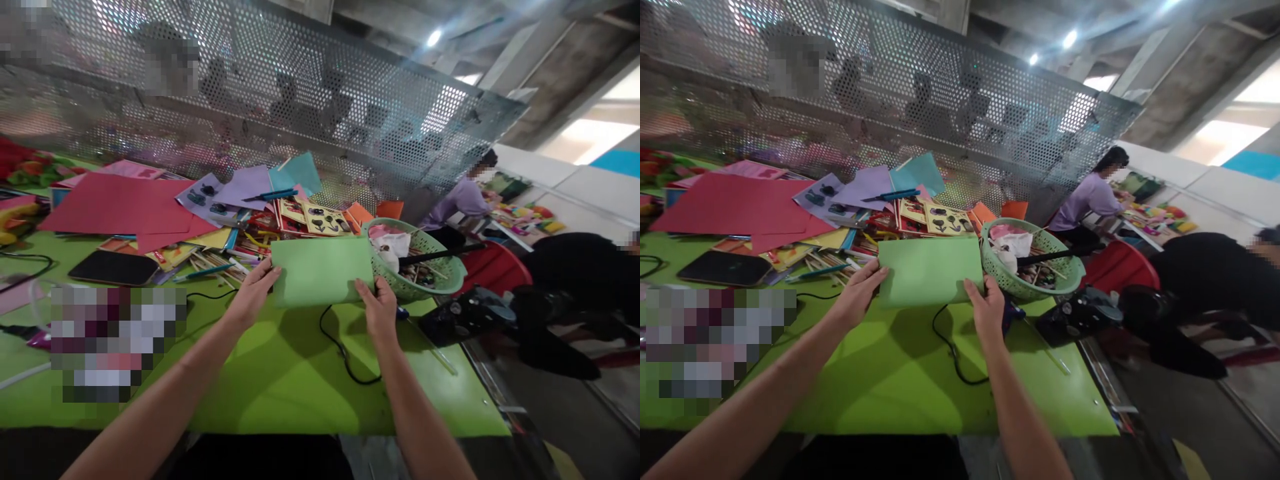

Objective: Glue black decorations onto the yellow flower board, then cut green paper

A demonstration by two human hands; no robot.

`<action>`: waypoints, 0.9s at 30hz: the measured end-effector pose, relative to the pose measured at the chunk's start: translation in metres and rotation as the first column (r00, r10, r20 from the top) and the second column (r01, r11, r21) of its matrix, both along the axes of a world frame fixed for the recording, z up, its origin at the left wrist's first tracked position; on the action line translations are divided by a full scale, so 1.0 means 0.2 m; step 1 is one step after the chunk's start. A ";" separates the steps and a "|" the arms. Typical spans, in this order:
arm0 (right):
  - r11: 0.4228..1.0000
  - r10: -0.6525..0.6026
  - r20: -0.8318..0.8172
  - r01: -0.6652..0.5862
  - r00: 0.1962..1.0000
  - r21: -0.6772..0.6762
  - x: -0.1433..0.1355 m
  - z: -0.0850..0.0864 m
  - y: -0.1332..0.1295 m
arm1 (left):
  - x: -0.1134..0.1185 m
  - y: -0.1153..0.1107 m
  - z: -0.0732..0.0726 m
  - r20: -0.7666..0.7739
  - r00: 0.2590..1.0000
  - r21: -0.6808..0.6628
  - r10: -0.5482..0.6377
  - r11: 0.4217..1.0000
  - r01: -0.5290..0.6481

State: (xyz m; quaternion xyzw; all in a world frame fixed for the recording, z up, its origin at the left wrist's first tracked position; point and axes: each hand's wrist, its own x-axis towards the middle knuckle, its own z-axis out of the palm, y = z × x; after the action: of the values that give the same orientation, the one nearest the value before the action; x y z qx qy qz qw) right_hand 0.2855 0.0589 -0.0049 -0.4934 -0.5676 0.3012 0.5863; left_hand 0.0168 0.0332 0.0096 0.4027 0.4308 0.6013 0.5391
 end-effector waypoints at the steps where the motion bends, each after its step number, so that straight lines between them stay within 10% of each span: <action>1: 1.000 0.001 -0.008 -0.001 1.000 -0.003 0.00 0.00 0.00 | 0.00 0.00 0.01 -0.008 1.000 0.009 -0.003 1.000 0.003; 15: 1.000 -0.001 -0.068 0.001 0.998 -0.007 -0.02 0.02 0.00 | 0.00 0.02 -0.01 -0.064 0.995 0.048 0.075 0.996 -0.072; 27: 0.968 0.249 -0.295 -0.246 0.922 0.049 -0.03 0.06 0.01 | -0.05 0.05 0.00 -0.098 0.983 0.075 0.155 0.986 -0.148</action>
State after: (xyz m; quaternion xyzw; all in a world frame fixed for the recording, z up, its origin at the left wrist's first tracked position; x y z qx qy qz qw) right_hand 0.2790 0.0604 0.0061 -0.3633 -0.5319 0.4408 0.6251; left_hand 0.0059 0.0438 0.0089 0.4172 0.4671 0.6330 0.4550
